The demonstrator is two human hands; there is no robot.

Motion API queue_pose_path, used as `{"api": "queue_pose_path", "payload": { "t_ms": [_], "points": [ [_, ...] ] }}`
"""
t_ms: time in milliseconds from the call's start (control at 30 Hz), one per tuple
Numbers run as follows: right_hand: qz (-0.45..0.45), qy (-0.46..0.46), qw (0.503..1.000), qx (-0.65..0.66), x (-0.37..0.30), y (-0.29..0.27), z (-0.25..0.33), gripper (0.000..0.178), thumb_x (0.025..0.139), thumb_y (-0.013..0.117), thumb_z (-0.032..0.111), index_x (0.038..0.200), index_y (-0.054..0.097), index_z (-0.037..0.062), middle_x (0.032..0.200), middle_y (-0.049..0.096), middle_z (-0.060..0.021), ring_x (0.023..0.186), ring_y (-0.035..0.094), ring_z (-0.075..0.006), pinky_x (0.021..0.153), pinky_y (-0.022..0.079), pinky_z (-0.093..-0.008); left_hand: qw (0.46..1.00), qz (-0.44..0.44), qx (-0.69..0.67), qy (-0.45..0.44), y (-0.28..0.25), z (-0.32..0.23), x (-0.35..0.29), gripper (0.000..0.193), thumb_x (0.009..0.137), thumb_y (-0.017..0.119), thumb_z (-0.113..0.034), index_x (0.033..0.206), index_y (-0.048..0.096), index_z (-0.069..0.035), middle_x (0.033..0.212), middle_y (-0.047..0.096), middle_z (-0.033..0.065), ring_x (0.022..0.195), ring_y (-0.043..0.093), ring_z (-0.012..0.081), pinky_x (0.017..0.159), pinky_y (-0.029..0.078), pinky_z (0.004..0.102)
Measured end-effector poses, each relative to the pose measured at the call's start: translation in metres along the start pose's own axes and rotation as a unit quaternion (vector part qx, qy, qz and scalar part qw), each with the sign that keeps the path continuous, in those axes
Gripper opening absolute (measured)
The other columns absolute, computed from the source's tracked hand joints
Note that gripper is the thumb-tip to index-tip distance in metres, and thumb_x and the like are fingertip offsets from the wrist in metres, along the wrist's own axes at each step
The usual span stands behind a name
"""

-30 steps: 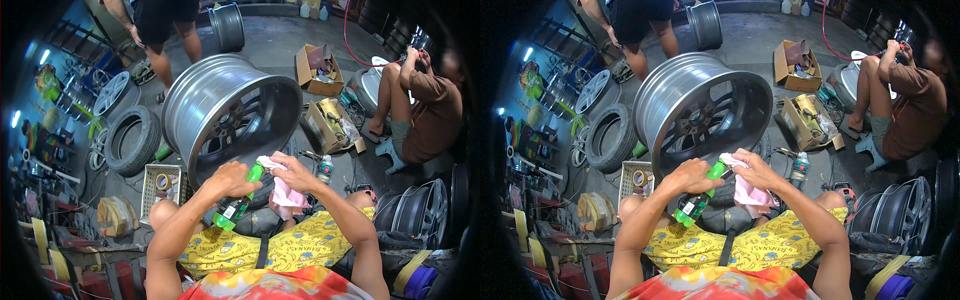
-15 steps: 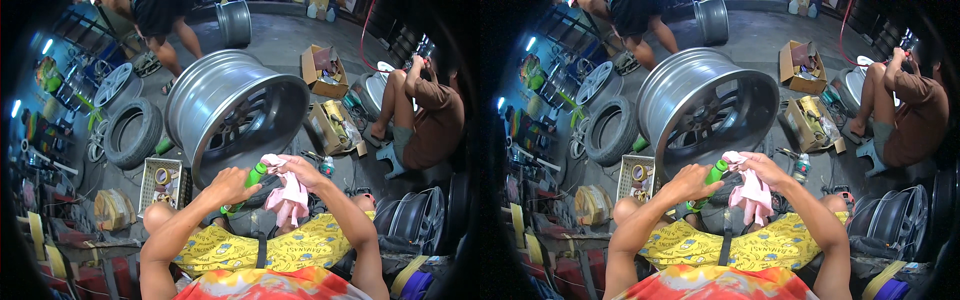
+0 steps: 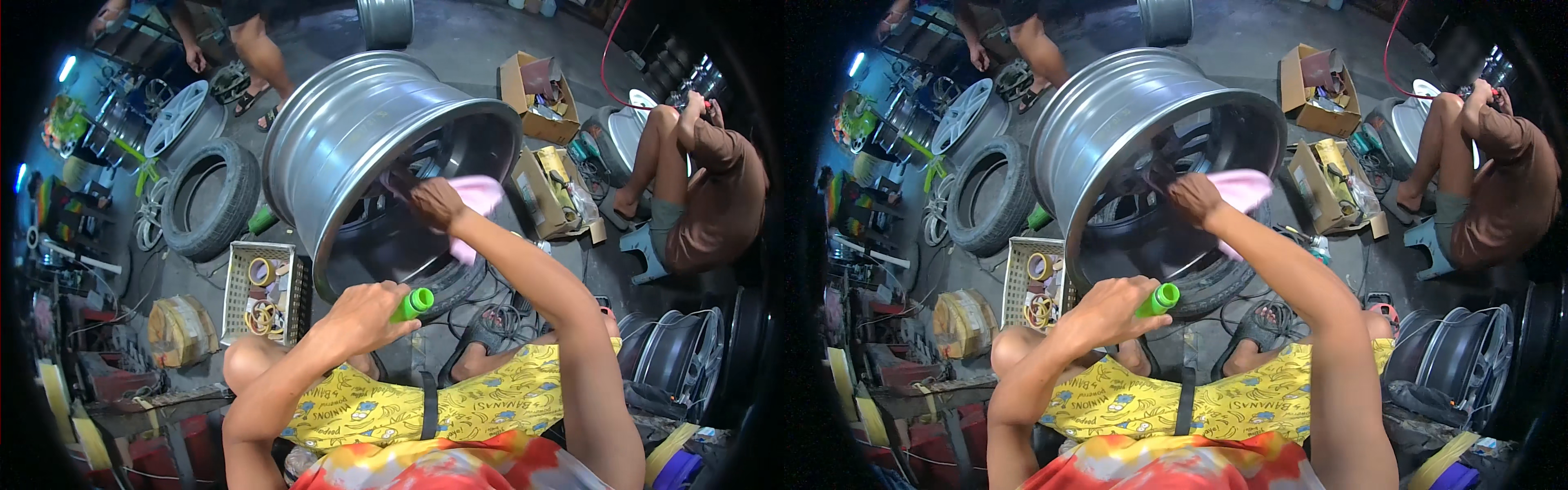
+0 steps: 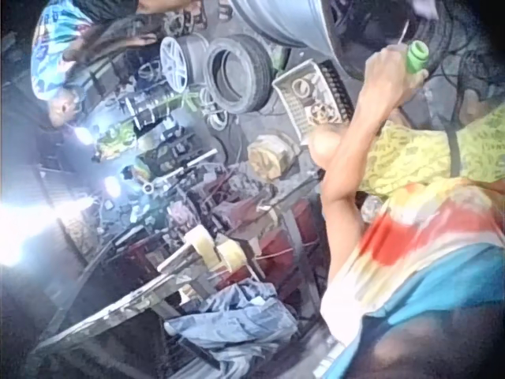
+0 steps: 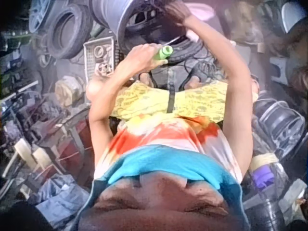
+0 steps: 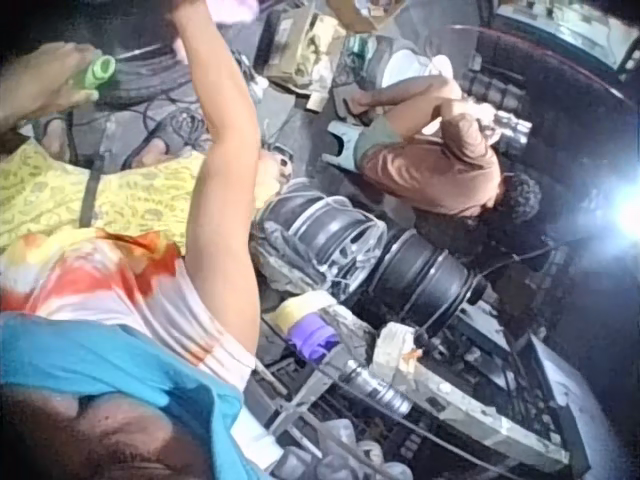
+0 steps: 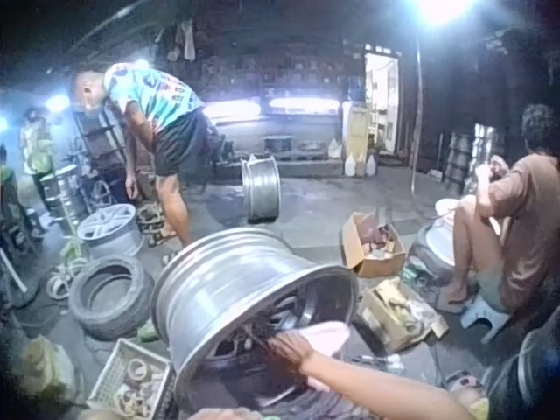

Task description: The person uses a power grinder to smooth the surface of a car rim and then applies a cleaning solution from a bottle to a cloth to wipe the interior of the rim.

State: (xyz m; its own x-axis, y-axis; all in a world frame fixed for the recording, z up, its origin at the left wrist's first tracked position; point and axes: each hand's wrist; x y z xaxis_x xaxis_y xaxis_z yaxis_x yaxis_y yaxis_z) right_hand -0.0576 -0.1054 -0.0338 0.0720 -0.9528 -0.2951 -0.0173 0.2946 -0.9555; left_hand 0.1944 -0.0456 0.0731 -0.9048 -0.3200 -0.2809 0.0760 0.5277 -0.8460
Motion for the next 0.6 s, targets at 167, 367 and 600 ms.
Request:
{"api": "queue_pose_path", "payload": {
  "t_ms": [167,367,600],
  "points": [
    [-0.518,-0.076,0.851,0.042,0.069,0.097,-0.028,0.042,0.088,0.063,0.016,0.129,0.064,0.0084,0.122,0.068,-0.0194,0.098,0.073,-0.0326,0.074,0.060,-0.0437,0.999,0.008,-0.036,0.021,-0.005,-0.009,-0.003,0.044,0.092,0.075,-0.038,0.108,0.065,0.001,0.098,0.071,0.0222,0.094,0.069,0.0448,0.082,0.056,0.0525],
    [-0.306,0.107,0.773,0.546,0.105,0.105,0.042,0.025,0.097,0.059,0.016,0.118,0.064,0.0037,0.113,0.069,-0.0234,0.098,0.070,-0.0378,0.082,0.057,-0.0435,0.999,0.025,-0.028,0.018,-0.013,-0.010,-0.009,0.042,0.093,0.074,-0.036,0.108,0.063,0.001,0.098,0.070,0.0218,0.092,0.070,0.0443,0.079,0.057,0.0531],
    [-0.243,-0.051,0.961,0.122,0.057,0.080,-0.015,0.047,0.094,0.056,0.008,0.141,0.057,0.0111,0.144,0.059,-0.0196,0.119,0.067,-0.0361,0.091,0.060,-0.0472,0.998,-0.003,-0.050,0.048,-0.016,-0.007,-0.016,0.039,0.092,0.075,-0.036,0.106,0.063,-0.001,0.097,0.067,0.0185,0.092,0.069,0.0435,0.076,0.057,0.0526]
  ]
}}
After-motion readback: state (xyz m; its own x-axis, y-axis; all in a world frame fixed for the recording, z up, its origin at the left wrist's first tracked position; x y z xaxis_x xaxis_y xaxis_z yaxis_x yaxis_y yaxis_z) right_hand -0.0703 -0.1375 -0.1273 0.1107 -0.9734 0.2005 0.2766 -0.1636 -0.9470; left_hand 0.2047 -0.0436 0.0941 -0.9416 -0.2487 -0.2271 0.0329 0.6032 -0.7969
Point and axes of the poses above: each hand's wrist, its own x-axis towards the middle knuckle, its own y-axis out of the palm, z = x × y
